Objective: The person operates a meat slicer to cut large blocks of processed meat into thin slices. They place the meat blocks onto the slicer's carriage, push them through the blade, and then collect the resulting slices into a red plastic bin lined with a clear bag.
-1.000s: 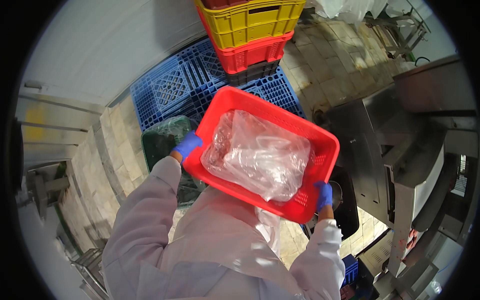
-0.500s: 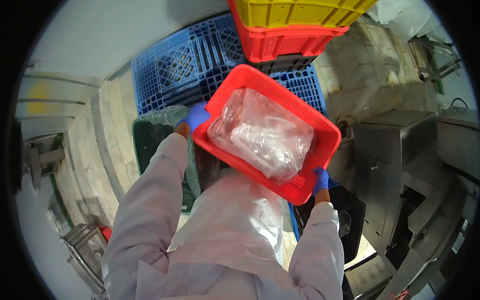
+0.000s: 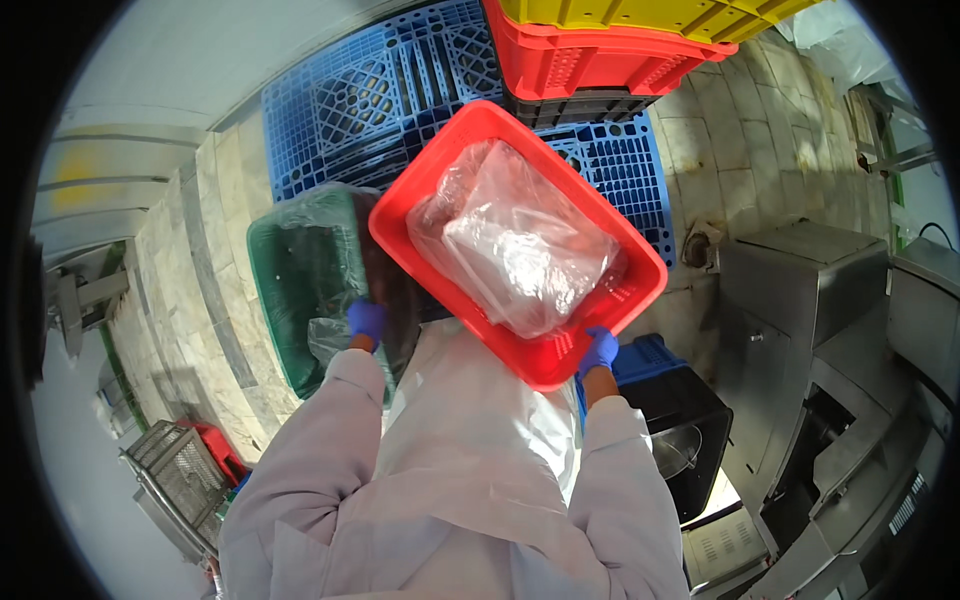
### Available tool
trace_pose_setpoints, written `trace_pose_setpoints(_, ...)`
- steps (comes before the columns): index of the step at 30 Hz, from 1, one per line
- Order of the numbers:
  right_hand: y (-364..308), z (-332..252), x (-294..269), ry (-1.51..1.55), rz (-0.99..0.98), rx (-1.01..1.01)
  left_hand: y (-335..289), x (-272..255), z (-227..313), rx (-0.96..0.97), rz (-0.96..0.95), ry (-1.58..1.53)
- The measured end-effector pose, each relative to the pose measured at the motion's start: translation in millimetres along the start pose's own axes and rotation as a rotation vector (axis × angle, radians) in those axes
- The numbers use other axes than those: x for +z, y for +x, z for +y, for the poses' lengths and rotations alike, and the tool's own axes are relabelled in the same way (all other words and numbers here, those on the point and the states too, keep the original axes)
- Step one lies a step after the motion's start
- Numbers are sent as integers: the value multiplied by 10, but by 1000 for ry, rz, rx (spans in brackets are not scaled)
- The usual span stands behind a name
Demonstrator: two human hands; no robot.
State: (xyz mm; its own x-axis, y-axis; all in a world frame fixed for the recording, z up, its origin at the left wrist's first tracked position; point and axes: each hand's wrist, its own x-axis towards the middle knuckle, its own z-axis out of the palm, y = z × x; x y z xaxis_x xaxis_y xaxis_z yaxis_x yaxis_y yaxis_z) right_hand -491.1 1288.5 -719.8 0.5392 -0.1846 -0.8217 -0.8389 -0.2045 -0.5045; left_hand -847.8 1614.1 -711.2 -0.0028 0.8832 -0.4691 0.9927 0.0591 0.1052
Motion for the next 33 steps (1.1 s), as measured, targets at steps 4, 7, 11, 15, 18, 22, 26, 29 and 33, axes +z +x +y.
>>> trace_pose_setpoints(4, 88, 280, 393, 142, -242, -23, 120, -913, -355, -31, 198, -57)
trace_pose_setpoints(7, -186, 195, 512, -226, -13, -206, 323, -1764, -1153, -118, 146, -267)
trace_pose_setpoints(11, -314, -240, -649, -249, 47, -327, -180, -2660, -966, -8, 75, -706)
trace_pose_setpoints(15, -1227, -494, -1689, -119, 66, -374, -968, -3268, -448, 160, 57, -649)
trace_pose_setpoints(18, -1516, -280, -2356, -143, 87, -348, -1485, -3463, -65, 345, 108, -401)
trace_pose_setpoints(22, -2279, -145, -2700, 77, 61, -225, -2230, -3552, 424, 536, 116, -152)
trace_pose_setpoints(26, -2882, 82, -3171, 93, 69, -311, -2831, -3349, 653, 1112, 230, -66)
trace_pose_setpoints(29, -2904, 497, -3857, 156, 92, -364, -3601, -3170, 906, 1130, 21, -87)
trace_pose_setpoints(33, -3331, 918, -4843, 214, 243, -529, -4431, -2712, 1106, 1472, -55, 57)
